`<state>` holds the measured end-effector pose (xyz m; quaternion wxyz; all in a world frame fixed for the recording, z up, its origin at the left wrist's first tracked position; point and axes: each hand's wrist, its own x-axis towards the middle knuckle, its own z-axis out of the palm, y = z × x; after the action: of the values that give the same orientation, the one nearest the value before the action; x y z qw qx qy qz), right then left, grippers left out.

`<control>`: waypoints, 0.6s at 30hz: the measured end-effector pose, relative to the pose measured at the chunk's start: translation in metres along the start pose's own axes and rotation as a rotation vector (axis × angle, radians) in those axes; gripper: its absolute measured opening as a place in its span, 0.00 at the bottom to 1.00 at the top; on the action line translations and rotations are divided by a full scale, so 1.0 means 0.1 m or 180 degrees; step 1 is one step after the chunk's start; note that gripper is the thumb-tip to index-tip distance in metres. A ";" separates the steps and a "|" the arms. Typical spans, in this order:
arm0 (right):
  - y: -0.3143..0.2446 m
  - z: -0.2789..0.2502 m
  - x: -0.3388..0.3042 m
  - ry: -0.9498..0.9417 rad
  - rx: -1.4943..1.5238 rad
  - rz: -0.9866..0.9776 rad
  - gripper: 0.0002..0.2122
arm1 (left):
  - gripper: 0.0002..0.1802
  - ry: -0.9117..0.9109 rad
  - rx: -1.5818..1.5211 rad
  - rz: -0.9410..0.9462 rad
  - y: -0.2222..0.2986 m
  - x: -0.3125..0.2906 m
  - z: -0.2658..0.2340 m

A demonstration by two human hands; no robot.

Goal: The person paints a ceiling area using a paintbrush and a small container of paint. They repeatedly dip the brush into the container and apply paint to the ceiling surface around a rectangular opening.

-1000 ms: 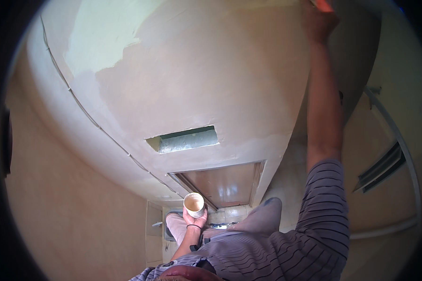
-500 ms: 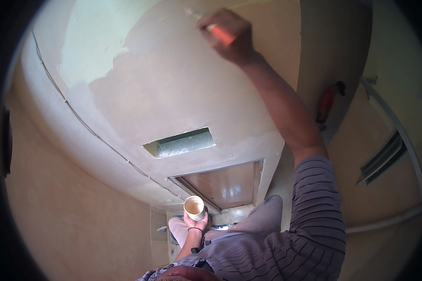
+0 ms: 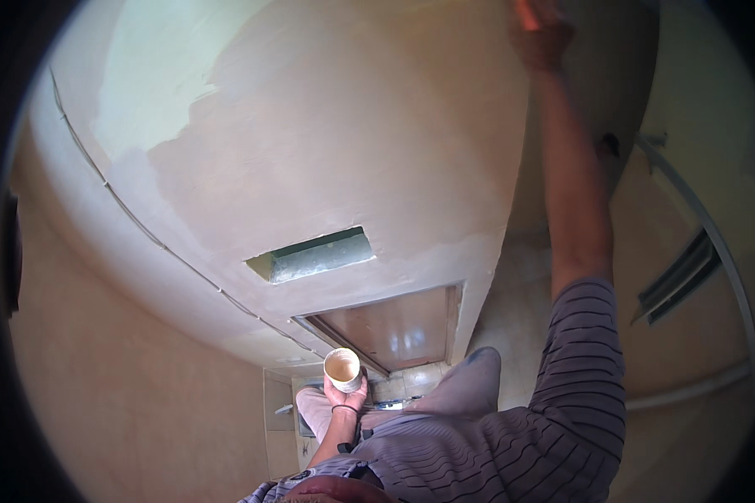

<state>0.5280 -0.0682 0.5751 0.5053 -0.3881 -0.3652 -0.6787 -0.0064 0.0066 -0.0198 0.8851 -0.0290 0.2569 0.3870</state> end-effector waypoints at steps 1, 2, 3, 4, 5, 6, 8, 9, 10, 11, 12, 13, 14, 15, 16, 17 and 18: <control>-0.01 0.00 0.00 -0.0012 -0.0539 -0.0873 0.05 | 0.31 -0.0024 0.0016 -0.0044 0.00 0.05 0.01; -0.11 0.07 -0.21 -0.0270 -0.0411 -0.0855 0.05 | 0.32 0.0014 0.0032 -0.0017 0.05 -0.01 -0.05; -0.26 0.11 -0.39 -0.0511 -0.0328 -0.0915 0.06 | 0.32 0.0030 0.0045 -0.0011 0.04 0.00 -0.03; -0.40 0.15 -0.56 -0.0753 -0.0253 -0.0990 0.07 | 0.32 0.0036 0.0054 -0.0019 0.01 0.03 0.00; -0.54 0.17 -0.65 -0.0992 -0.0146 -0.1037 0.08 | 0.32 0.0057 0.0053 0.0010 0.00 0.03 0.01; -0.68 0.15 -0.68 -0.1091 0.0213 -0.0969 0.09 | 0.32 0.0036 0.0038 0.0000 0.01 0.01 0.00; -0.84 0.08 -0.68 -0.1267 0.0900 -0.0833 0.09 | 0.32 -0.0028 0.0030 -0.0034 0.03 0.02 0.01; -0.82 0.07 -0.65 -0.1215 0.1179 -0.0559 0.10 | 0.32 -0.0012 0.0084 -0.0044 0.04 0.01 0.00; -0.78 0.07 -0.58 -0.1149 0.1456 -0.0294 0.10 | 0.32 -0.0010 0.0136 -0.0051 0.05 0.00 -0.01; -0.73 0.06 -0.50 -0.1087 0.1737 -0.0026 0.10 | 0.31 -0.0002 0.0181 -0.0059 0.05 -0.02 -0.02; -0.53 0.04 -0.42 -0.1180 0.1561 0.0052 0.08 | 0.31 0.0005 0.0137 -0.0016 0.07 -0.02 -0.02; -0.32 0.02 -0.31 -0.1281 0.1371 0.0122 0.07 | 0.31 0.0010 0.0094 0.0010 0.05 -0.01 -0.01; -0.30 0.03 -0.22 -0.1129 0.0889 0.0190 0.04 | 0.31 0.0036 0.0043 0.0049 0.05 -0.04 -0.04; -0.28 0.05 -0.15 -0.0976 0.0410 0.0258 0.03 | 0.31 0.0030 0.0056 0.0055 0.06 -0.08 -0.06; -0.12 0.00 0.08 -0.0738 0.0779 0.0700 0.03 | 0.31 -0.0058 0.0069 -0.0066 -0.02 0.03 -0.01; -0.08 0.02 0.18 -0.0485 0.1230 0.1232 0.03 | 0.31 -0.0092 0.0077 -0.0074 0.00 0.06 -0.02; -0.07 0.02 0.22 -0.0417 0.1014 0.0916 0.03 | 0.31 -0.0273 0.0085 -0.0179 0.01 0.08 -0.04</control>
<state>0.5179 -0.0736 0.5948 0.6270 -0.3948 -0.4407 -0.5068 -0.0040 0.0115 -0.0271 0.9061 -0.0077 0.2230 0.3593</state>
